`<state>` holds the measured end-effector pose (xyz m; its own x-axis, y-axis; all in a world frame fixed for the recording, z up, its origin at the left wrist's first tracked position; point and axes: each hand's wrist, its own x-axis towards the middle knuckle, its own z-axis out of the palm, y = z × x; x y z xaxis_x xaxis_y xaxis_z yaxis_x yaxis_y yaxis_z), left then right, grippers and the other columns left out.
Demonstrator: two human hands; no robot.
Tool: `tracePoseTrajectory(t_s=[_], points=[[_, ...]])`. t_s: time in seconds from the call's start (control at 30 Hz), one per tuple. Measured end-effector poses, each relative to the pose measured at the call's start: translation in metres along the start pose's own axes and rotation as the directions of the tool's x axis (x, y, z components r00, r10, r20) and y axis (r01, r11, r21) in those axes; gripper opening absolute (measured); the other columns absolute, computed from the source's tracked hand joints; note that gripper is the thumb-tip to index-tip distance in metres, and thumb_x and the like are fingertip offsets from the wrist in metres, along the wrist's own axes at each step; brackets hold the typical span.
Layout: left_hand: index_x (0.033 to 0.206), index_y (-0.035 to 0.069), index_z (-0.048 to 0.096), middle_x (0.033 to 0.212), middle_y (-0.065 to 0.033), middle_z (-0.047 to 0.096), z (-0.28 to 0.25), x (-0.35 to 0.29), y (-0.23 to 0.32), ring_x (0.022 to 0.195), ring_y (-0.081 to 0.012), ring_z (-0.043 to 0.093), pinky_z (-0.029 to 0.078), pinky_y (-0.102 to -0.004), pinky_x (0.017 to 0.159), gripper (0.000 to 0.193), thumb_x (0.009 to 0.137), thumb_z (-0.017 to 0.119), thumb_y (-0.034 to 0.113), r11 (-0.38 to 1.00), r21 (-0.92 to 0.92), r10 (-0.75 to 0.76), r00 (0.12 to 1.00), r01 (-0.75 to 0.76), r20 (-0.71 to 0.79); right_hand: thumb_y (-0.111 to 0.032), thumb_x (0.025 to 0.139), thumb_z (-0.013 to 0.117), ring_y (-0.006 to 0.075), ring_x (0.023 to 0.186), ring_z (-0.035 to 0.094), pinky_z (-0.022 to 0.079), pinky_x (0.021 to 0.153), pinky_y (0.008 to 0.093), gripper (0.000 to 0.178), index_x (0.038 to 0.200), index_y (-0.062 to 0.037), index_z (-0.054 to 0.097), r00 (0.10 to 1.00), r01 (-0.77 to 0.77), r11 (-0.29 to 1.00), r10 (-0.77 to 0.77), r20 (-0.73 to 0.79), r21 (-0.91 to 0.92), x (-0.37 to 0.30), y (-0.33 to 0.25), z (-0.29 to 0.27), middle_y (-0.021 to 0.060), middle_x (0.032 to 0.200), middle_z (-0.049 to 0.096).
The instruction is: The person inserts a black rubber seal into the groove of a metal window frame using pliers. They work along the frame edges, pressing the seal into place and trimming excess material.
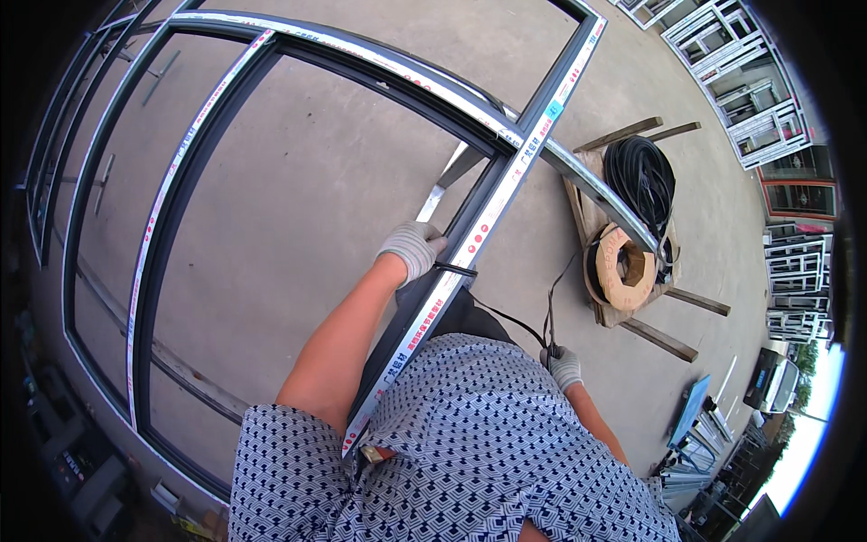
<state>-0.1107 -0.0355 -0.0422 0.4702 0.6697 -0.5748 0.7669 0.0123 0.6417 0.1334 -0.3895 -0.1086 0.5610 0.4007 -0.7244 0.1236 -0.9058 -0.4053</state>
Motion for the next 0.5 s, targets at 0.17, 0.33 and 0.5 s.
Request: tracePoseTrajectory(t_s=[0.17,0.33,0.5], points=[[0.121,-0.005,0.067,0.105,-0.0183,0.074,0.012,0.004,-0.021,0.092,-0.0239,0.071,0.054,-0.0345,0.085,0.041,0.093,0.068,0.024,0.977,-0.205,-0.041,0.998,0.051,0.054,-0.035,0.085,0.069,0.0129,0.054,0.059,0.049,0.051,0.0299,0.036,0.095,-0.0003,0.069,1.0,0.002,1.0,-0.002,0.0,0.015,0.0,0.003,0.005,0.0043,0.069,0.064],[0.121,-0.006,0.067,0.104,-0.0183,0.074,0.011,0.004,-0.031,0.093,-0.0237,0.071,0.055,-0.0348,0.083,0.04,0.094,0.066,0.024,0.993,-0.121,0.009,0.993,0.005,0.118,-0.035,0.085,0.069,0.0129,0.054,0.059,0.049,0.051,0.0301,0.036,0.093,-0.0005,0.068,0.999,0.033,0.998,-0.033,-0.005,0.049,0.008,0.009,0.007,0.0046,0.068,0.064],[0.121,-0.005,0.068,0.103,-0.0174,0.074,0.01,-0.001,-0.026,0.09,-0.0234,0.07,0.056,-0.0346,0.081,0.039,0.097,0.064,0.026,0.987,0.13,0.092,0.994,-0.098,0.051,-0.035,0.085,0.07,0.013,0.054,0.059,0.049,0.051,0.0302,0.036,0.092,-0.0006,0.069,1.0,0.019,0.999,-0.018,-0.015,0.045,0.01,0.011,0.006,0.0047,0.067,0.064]])
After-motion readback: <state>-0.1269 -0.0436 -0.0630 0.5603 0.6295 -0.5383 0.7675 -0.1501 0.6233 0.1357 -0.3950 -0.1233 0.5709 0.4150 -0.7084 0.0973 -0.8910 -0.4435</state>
